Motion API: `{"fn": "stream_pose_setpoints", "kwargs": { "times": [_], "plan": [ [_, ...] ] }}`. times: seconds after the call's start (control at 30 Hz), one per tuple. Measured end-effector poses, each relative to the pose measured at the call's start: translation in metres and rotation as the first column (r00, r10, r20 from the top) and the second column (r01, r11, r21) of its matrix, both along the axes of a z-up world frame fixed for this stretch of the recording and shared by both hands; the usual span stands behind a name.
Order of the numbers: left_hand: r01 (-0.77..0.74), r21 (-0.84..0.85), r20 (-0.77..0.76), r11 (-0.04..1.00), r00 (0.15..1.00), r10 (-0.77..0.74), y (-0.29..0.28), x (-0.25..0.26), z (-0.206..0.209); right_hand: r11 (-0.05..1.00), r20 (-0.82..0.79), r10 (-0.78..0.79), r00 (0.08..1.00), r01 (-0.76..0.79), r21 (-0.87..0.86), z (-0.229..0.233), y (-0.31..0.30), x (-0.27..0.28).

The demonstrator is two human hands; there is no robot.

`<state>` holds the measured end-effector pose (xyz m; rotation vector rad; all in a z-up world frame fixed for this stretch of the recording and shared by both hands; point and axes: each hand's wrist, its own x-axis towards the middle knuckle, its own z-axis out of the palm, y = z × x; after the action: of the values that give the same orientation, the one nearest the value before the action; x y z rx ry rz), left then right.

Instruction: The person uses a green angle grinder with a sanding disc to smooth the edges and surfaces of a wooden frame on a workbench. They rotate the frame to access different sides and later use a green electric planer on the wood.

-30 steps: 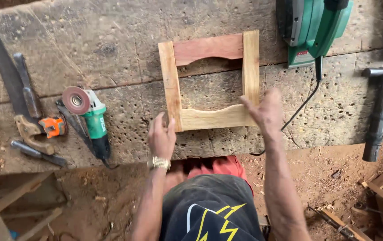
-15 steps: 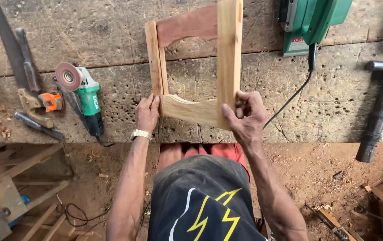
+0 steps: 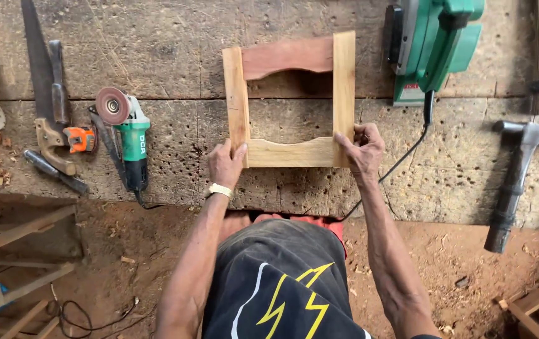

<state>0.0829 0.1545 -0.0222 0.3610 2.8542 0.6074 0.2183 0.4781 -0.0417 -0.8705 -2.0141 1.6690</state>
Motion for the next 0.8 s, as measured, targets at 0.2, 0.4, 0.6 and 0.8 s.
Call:
{"fn": "stream_pose_setpoints", "kwargs": {
  "times": [0.2,0.4,0.6,0.8],
  "plan": [
    [-0.141,0.070,-0.002,0.988,0.990,0.141,0.006,0.012,-0.007,0.743,0.164,0.244,0.956,-0.293,0.602,0.009,0.061,-0.005],
    [-0.259,0.197,0.113,0.946,0.964,0.240,0.022,0.033,-0.007,0.112,0.045,-0.308,0.950,-0.011,0.994,0.002,0.240,-0.059],
    [-0.389,0.197,0.228,0.900,0.911,0.344,0.028,0.025,0.006,0.964,-0.105,0.261,0.960,-0.265,-0.031,0.082,0.198,-0.092],
    [-0.350,0.272,0.234,0.897,0.928,0.291,0.019,0.028,0.001,0.851,-0.025,0.056,0.998,-0.061,-0.522,0.122,0.180,-0.113]
  ]
}}
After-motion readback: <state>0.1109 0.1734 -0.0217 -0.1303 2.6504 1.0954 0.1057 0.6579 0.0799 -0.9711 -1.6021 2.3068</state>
